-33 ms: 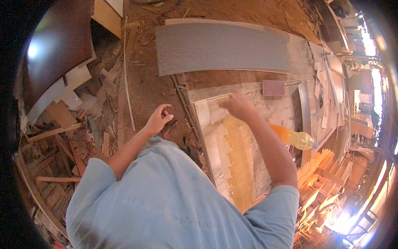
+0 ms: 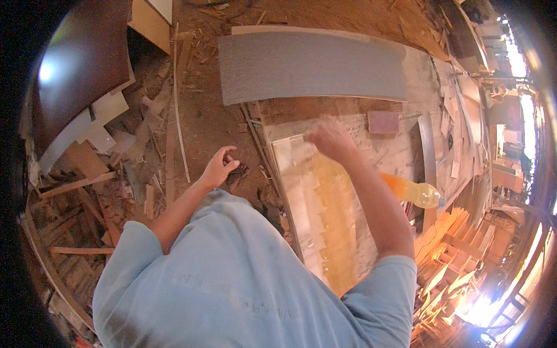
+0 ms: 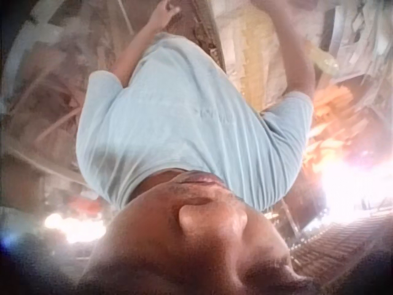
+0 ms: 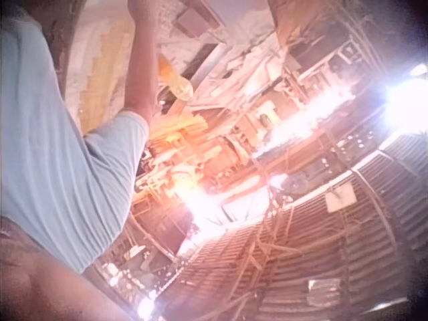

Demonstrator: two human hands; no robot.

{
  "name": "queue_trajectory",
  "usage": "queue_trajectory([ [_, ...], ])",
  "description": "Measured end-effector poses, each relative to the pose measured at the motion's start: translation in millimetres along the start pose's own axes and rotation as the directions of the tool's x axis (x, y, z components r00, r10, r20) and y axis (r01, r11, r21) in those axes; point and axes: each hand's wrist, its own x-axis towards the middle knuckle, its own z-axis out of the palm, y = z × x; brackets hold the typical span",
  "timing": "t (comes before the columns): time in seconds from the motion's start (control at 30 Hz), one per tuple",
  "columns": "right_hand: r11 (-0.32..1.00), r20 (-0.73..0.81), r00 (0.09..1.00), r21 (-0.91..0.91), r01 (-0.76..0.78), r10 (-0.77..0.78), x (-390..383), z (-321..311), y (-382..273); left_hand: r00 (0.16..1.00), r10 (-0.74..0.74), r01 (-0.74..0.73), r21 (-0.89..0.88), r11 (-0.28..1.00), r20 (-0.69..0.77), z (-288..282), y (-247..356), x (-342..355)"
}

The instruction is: The person pours a liquid from a plastic bottle onto two different wood panels and uses a small board to spread the liquid across their surfaces.

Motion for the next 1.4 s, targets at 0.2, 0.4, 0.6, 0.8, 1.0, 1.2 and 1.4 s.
queue_trajectory([
  [0.2, 0.992, -0.012, 0.996, 0.094, 0.084, -0.083, 31, -64, -22, 0.990, -0.008, 0.013, 0.034, 0.999, -0.139, -29, -62, -16],
  [0.4, 0.994, 0.286, 0.954, -0.044, 0.104, -0.087, 6, -15, -38, 0.980, -0.072, 0.067, -0.034, 0.997, -0.183, -41, -74, -37],
  [0.6, 0.973, -0.271, 0.956, 0.169, 0.158, -0.108, 68, -50, -63, 0.999, 0.027, -0.027, -0.001, 1.000, -0.026, -27, -44, -39],
  [0.8, -0.092, -0.112, 0.478, 0.919, 0.382, 0.871, -25, -30, -108, 0.889, 0.218, -0.195, -0.099, 0.976, 0.402, 35, 88, -53],
  [1.0, -0.276, 0.281, 0.157, 0.458, 0.845, 0.947, -117, 45, -200, 0.771, 0.380, -0.257, -0.296, 0.920, 0.511, 169, 131, -73],
  [1.2, 0.251, -0.297, -0.354, 0.953, -0.170, 0.887, -212, 69, -271, 0.692, 0.252, -0.296, -0.052, 0.954, 0.676, 232, 121, -107],
  [1.4, -0.001, -0.134, -0.451, 0.958, -0.286, 0.882, -271, 112, -319, 0.158, -0.093, -0.304, 0.138, 0.943, 0.983, 285, 137, -118],
])
